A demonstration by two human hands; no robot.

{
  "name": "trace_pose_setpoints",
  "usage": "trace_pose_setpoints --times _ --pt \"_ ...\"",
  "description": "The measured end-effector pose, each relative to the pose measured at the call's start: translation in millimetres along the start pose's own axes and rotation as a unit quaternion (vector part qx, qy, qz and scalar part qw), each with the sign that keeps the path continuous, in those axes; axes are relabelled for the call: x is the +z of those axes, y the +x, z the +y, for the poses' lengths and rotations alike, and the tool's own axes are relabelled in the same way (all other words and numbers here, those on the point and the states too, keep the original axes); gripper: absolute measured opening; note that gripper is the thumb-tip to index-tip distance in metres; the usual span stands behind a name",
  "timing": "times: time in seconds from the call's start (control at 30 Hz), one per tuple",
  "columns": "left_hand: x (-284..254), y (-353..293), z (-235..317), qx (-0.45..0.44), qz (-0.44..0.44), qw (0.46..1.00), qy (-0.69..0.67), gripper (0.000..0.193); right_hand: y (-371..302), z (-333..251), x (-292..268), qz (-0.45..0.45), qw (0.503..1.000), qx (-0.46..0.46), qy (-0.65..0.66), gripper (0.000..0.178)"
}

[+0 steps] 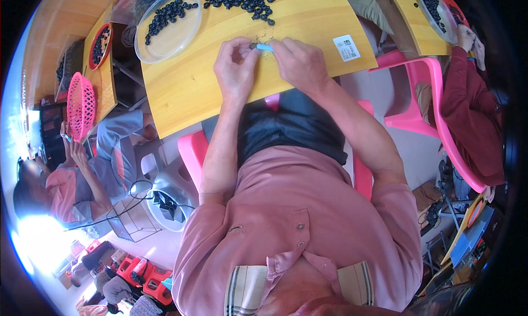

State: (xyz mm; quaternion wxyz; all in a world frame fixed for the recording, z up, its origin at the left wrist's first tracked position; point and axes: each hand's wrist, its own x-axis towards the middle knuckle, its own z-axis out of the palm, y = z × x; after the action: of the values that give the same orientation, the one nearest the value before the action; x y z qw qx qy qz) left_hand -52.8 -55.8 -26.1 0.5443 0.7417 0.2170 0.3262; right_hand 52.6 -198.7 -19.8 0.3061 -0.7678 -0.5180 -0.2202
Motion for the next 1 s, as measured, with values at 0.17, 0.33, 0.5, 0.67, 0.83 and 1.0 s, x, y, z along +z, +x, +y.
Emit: trace_pose_setpoints --times 0.17,0.33,0.5,0.67,0.83,1.0 --pt "-1 -1 -3 -0.006 0.000 1.000 -0.026 0.029 0 5 5 -0.015 0.999 0.034 -0.013 0.006" --pt "-1 -4 4 -0.011 0.040 0.996 -0.085 0.025 2 7 3 -0.043 0.996 0.071 -0.017 0.004" --pt "-10 -3 2 0.047 0.027 0.998 0.021 0.018 1 6 1 -0.038 0.997 0.059 -0.012 0.004" --pt "-56 24 -1 0.114 0.099 0.979 0.134 0.015 -2 5 -1 -0.043 0.998 0.042 -0.016 0.006" --pt "-109 83 15 0.158 0.152 0.934 0.283 0.024 -4 9 -1 -0.031 0.999 0.025 0.005 0.009" --pt "-69 101 36 0.190 -0.056 0.956 0.219 0.029 -2 6 -1 -0.033 0.999 0.028 -0.006 0.005"
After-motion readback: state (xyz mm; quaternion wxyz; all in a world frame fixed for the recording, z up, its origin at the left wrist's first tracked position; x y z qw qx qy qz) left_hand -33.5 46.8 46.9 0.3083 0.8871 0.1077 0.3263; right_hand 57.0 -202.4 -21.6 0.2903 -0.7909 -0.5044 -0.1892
